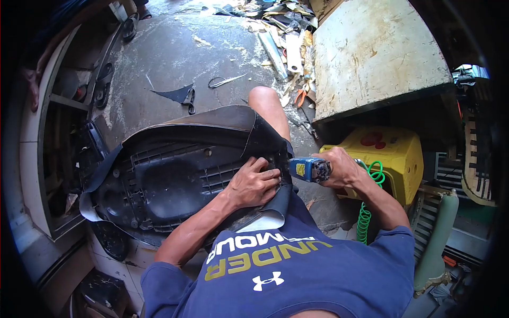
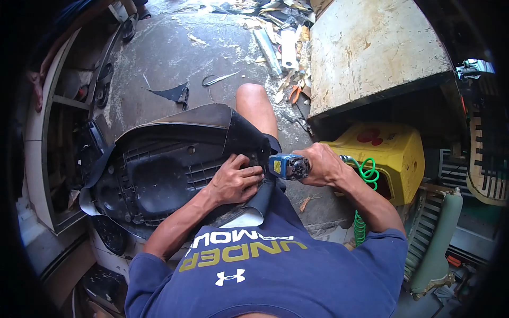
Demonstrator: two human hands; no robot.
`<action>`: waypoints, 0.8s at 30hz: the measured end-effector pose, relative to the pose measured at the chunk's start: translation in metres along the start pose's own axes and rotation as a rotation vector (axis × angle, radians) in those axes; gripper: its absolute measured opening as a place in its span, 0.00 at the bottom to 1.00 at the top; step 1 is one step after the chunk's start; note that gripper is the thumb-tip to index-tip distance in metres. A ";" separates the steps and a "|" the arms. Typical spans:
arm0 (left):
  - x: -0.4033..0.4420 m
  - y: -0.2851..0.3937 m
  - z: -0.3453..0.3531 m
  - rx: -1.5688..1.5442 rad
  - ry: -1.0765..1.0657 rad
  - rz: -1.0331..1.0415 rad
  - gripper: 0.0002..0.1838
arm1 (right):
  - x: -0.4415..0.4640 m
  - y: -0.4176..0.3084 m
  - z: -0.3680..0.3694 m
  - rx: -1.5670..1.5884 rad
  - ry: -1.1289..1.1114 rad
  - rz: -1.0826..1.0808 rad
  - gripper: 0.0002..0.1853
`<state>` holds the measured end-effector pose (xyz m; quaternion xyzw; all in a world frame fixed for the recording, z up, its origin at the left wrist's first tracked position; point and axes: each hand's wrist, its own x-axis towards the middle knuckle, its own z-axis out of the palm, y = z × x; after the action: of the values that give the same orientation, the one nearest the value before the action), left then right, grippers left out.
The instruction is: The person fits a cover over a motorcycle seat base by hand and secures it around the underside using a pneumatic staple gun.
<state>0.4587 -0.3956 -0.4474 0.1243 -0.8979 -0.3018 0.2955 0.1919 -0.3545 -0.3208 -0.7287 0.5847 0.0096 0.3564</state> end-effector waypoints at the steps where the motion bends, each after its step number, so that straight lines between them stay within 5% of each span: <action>1: -0.001 0.000 0.000 -0.008 0.003 0.005 0.15 | 0.001 0.002 0.000 -0.014 0.025 -0.019 0.16; 24: 0.001 -0.004 -0.004 -0.025 -0.031 0.010 0.15 | 0.016 0.002 -0.014 -0.054 0.051 -0.061 0.15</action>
<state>0.4607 -0.4008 -0.4466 0.1114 -0.8992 -0.3132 0.2845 0.1899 -0.3753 -0.3185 -0.7556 0.5705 -0.0043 0.3218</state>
